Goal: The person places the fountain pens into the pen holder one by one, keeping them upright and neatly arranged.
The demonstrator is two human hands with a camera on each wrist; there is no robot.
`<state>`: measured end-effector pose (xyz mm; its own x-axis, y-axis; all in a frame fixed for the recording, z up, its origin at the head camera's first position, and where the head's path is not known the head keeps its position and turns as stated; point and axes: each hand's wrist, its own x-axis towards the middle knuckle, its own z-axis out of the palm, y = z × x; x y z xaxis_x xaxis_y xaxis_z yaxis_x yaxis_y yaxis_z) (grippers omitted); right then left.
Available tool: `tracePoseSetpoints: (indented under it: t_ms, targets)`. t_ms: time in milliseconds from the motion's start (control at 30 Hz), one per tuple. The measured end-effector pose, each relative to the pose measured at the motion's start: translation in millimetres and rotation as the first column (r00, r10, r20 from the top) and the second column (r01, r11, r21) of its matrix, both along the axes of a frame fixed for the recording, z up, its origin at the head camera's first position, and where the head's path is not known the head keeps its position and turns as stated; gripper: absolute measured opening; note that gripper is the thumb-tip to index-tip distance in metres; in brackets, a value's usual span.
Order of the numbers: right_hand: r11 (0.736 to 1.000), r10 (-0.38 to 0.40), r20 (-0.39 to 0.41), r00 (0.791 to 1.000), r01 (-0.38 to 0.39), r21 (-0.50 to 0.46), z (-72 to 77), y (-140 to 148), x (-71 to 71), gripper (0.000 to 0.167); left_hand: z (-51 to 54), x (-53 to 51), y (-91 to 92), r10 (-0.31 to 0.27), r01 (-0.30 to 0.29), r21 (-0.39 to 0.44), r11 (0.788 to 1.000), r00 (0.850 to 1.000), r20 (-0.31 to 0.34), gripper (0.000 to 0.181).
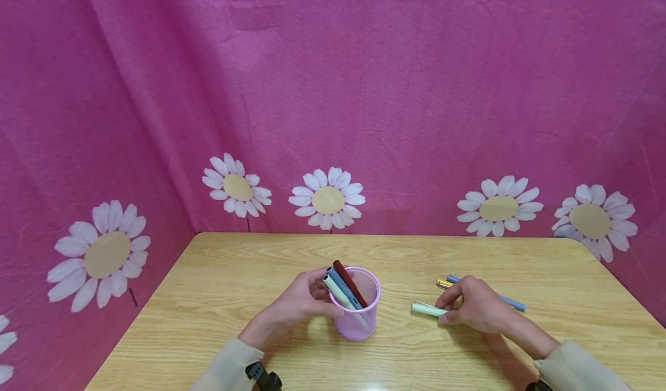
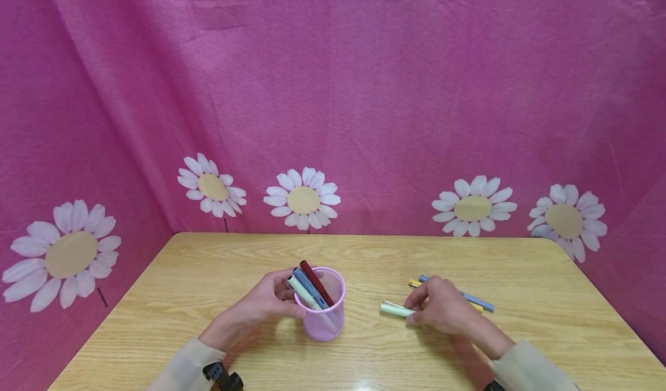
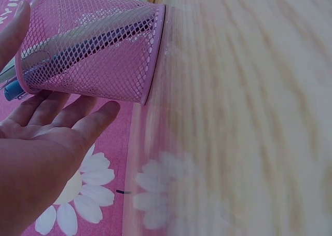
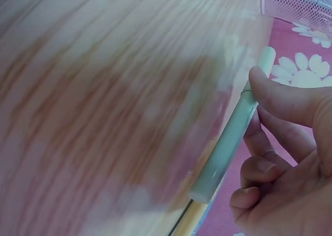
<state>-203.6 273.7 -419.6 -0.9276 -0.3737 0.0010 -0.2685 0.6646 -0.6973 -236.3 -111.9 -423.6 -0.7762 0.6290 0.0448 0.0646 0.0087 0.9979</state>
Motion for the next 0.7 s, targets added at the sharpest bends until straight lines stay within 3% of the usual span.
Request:
tracePoseSetpoints:
  t_ms: [400,700]
  targets:
    - [0.998,-0.023,-0.074,0.997,0.027,0.053,12.2,-7.6,7.2,0.013,-0.1,-0.7,0.9,0.002,-0.002,-0.001,1.0,1.0,-0.011,0.067]
    - [0.999,-0.038,-0.104,0.994,0.042,0.031,21.5,-11.7,14.7,0.014,0.3,0.2,0.1,0.011,-0.012,-0.008,1.0,1.0,-0.007,0.069]
